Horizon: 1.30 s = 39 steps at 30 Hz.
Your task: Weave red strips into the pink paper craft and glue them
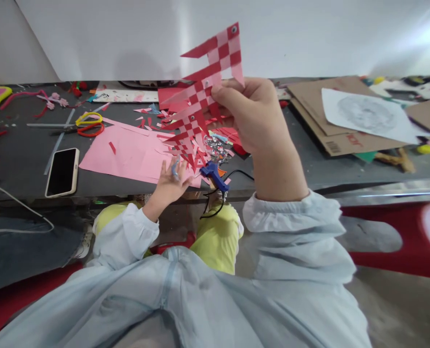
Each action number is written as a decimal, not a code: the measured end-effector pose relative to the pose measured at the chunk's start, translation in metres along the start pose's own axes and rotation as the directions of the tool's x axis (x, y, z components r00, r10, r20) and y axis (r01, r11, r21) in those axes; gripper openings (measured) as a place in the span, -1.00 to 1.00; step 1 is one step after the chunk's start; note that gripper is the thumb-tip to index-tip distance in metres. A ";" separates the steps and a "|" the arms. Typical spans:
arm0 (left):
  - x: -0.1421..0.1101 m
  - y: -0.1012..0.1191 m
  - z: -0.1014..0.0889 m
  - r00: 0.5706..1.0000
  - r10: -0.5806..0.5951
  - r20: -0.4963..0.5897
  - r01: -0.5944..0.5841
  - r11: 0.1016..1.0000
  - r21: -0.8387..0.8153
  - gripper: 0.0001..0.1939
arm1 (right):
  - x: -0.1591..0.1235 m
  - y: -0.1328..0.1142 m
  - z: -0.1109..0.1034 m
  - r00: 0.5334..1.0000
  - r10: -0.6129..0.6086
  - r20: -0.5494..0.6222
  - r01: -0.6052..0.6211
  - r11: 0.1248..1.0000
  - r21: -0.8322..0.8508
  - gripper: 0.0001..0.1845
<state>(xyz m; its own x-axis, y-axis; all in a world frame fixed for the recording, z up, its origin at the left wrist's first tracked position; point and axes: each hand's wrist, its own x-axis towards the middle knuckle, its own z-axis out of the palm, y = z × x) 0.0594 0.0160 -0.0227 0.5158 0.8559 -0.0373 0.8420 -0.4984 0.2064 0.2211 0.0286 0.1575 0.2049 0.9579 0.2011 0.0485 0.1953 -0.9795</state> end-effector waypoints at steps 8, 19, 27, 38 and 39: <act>-0.029 -0.072 -0.035 0.904 -0.427 -0.031 0.428 0.902 0.058 -0.32 | 0.000 0.000 0.013 0.998 0.009 0.059 -0.008 1.000 -0.022 -0.76; -0.009 -0.140 -0.052 0.921 -0.383 0.068 0.375 0.921 0.100 -0.30 | 0.000 -0.003 0.032 0.946 0.102 0.306 -0.128 0.990 0.065 -0.67; -0.027 -0.162 -0.056 0.806 -0.556 -0.201 0.569 0.822 0.008 -0.32 | 0.021 0.036 0.079 0.792 0.319 0.520 -0.354 0.935 -0.034 -0.83; -0.054 -0.165 -0.065 0.771 -0.568 -0.287 0.586 0.810 -0.027 -0.44 | 0.081 0.133 0.134 0.698 0.476 0.535 -0.107 0.808 -0.580 -0.82; -0.055 -0.165 -0.066 0.775 -0.566 -0.282 0.583 0.812 -0.027 -0.45 | 0.083 0.135 0.136 0.704 0.482 0.522 -0.075 0.782 -0.619 -0.82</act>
<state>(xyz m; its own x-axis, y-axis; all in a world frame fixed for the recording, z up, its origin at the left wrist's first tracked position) -0.1181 0.0597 0.0098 -0.1214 0.9840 0.1302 0.9801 0.0980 0.1725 0.1121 0.1635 0.0407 -0.3431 0.8780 -0.3337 0.6278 -0.0499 -0.7768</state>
